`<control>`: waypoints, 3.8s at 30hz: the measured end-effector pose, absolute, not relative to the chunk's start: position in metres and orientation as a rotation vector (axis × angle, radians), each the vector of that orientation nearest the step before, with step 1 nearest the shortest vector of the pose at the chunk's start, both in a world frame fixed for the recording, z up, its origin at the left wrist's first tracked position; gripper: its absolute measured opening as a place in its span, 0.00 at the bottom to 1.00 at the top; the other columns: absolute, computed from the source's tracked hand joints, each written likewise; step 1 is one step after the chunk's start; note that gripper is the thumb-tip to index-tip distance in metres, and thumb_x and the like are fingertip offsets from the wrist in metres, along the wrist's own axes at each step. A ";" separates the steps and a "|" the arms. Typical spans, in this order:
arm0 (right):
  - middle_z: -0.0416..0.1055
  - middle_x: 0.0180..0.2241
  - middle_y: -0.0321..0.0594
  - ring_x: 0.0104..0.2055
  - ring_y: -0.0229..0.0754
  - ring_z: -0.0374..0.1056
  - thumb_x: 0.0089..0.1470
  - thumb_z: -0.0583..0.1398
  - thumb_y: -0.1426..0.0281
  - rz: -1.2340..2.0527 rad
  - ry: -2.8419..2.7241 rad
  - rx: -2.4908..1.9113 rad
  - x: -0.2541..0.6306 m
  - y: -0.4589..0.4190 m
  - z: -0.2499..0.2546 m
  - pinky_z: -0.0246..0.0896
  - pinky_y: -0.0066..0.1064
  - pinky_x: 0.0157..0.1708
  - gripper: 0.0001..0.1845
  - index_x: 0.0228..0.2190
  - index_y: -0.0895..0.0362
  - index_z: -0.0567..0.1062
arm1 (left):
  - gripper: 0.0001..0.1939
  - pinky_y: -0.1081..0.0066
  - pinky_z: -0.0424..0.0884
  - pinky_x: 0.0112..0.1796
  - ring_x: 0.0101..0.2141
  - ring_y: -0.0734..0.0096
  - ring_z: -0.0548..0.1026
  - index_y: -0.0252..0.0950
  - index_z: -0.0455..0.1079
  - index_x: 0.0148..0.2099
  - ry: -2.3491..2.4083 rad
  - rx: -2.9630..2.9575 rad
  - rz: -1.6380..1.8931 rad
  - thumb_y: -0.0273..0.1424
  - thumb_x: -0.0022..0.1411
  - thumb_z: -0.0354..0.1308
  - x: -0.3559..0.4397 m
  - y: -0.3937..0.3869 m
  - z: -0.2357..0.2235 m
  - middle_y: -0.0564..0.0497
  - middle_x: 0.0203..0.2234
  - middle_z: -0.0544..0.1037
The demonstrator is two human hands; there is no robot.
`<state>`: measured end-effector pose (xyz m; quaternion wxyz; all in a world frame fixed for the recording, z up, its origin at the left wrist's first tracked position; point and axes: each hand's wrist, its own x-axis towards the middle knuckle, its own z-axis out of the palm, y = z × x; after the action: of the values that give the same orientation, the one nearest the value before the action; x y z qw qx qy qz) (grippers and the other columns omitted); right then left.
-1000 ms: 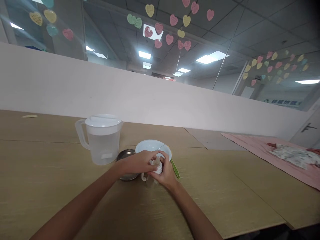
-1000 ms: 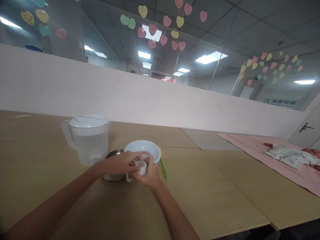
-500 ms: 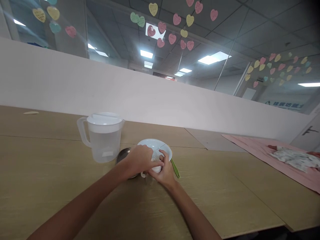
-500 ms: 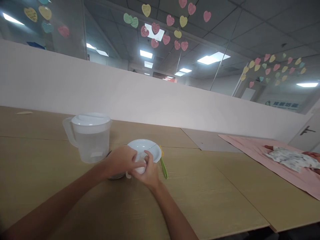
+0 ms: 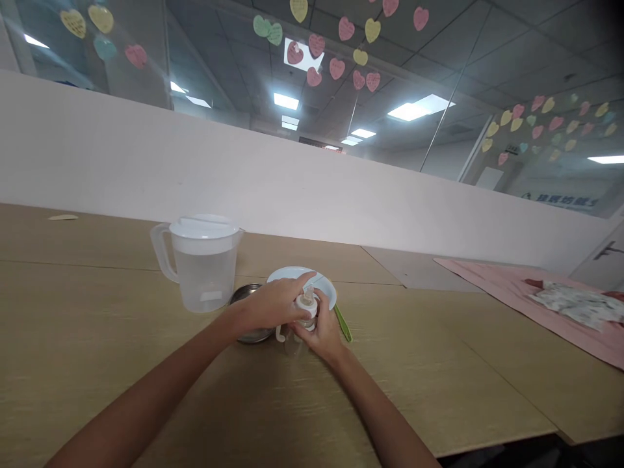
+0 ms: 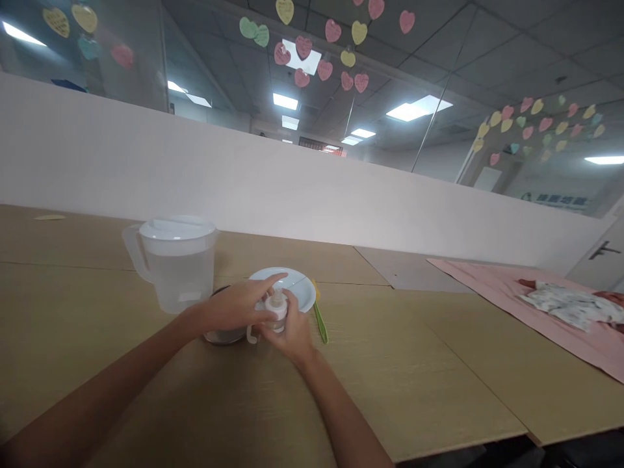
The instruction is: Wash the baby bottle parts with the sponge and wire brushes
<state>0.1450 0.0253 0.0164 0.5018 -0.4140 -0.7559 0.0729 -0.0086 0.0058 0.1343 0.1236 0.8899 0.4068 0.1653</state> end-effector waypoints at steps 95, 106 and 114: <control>0.73 0.33 0.36 0.36 0.40 0.66 0.43 0.64 0.70 0.267 -2.324 -0.941 0.153 0.041 0.154 0.57 0.27 0.36 0.15 0.37 0.56 0.74 | 0.19 0.70 0.66 0.44 0.44 0.66 0.70 0.42 0.64 0.51 1.053 2.506 1.018 0.33 0.55 0.52 -0.030 0.017 0.150 0.52 0.46 0.72; 0.73 0.38 0.39 0.39 0.41 0.66 0.46 0.62 0.65 0.431 -2.389 -0.710 0.154 0.005 0.174 0.58 0.28 0.37 0.21 0.44 0.56 0.72 | 0.15 0.75 0.63 0.30 0.25 0.73 0.70 0.36 0.67 0.31 1.160 2.583 1.423 0.37 0.62 0.44 -0.031 0.001 0.157 0.54 0.24 0.75; 0.72 0.36 0.37 0.38 0.41 0.65 0.48 0.60 0.64 0.639 -2.401 -0.684 0.159 0.017 0.169 0.59 0.28 0.36 0.19 0.41 0.59 0.73 | 0.13 0.75 0.62 0.29 0.26 0.73 0.70 0.36 0.66 0.31 1.214 2.359 1.697 0.36 0.61 0.43 -0.017 0.012 0.136 0.52 0.25 0.74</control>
<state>0.1587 0.0166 0.1691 0.2784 -0.2550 -0.8949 0.2381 -0.0166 0.0121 0.1358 -0.0040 0.7490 0.3854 0.5389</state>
